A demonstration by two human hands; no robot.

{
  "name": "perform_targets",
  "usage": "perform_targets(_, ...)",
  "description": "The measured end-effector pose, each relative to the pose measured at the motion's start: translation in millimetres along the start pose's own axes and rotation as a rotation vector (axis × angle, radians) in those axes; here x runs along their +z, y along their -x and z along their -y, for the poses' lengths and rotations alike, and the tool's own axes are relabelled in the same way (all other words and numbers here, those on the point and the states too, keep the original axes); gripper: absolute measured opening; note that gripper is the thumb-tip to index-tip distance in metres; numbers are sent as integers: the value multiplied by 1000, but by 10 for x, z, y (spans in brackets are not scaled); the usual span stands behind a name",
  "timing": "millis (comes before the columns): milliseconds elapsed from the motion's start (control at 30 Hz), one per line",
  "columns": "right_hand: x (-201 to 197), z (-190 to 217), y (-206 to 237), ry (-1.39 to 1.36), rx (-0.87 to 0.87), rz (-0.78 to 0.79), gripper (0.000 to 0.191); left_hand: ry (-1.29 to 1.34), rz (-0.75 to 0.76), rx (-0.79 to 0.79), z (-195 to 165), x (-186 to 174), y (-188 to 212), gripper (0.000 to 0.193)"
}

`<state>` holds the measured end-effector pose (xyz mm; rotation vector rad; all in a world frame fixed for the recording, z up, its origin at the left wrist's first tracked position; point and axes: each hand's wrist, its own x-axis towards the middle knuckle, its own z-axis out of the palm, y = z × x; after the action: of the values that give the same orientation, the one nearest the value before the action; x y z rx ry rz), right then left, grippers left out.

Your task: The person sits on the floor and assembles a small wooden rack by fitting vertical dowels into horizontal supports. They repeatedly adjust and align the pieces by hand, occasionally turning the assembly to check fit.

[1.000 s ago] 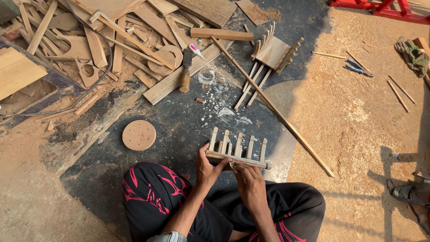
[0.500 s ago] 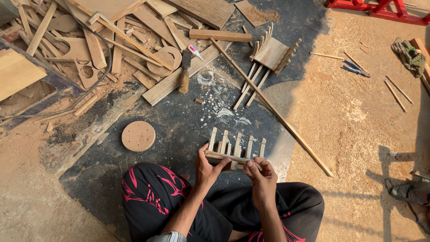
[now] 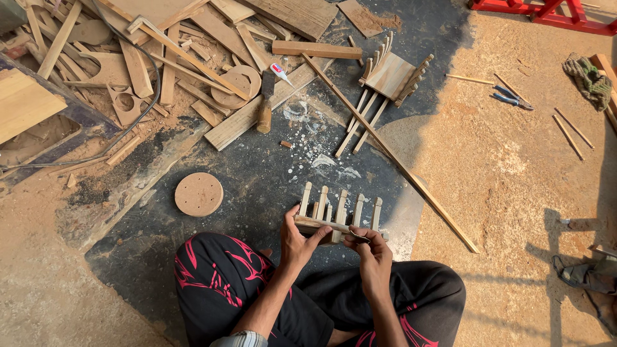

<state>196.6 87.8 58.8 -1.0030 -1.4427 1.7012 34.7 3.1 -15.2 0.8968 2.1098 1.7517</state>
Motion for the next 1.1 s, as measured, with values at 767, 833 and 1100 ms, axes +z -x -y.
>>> perform_targets(767,228,130,191,1056,-686,7,39,-3,-21,25,2,10,21,100)
perform_targets(833,232,139,188,1035,-650,2,37,30,1,4,4,8,19,101)
perform_targets(1100,199,185,180,1072,-722,44,27,-34,-25,17,10,25,22,102)
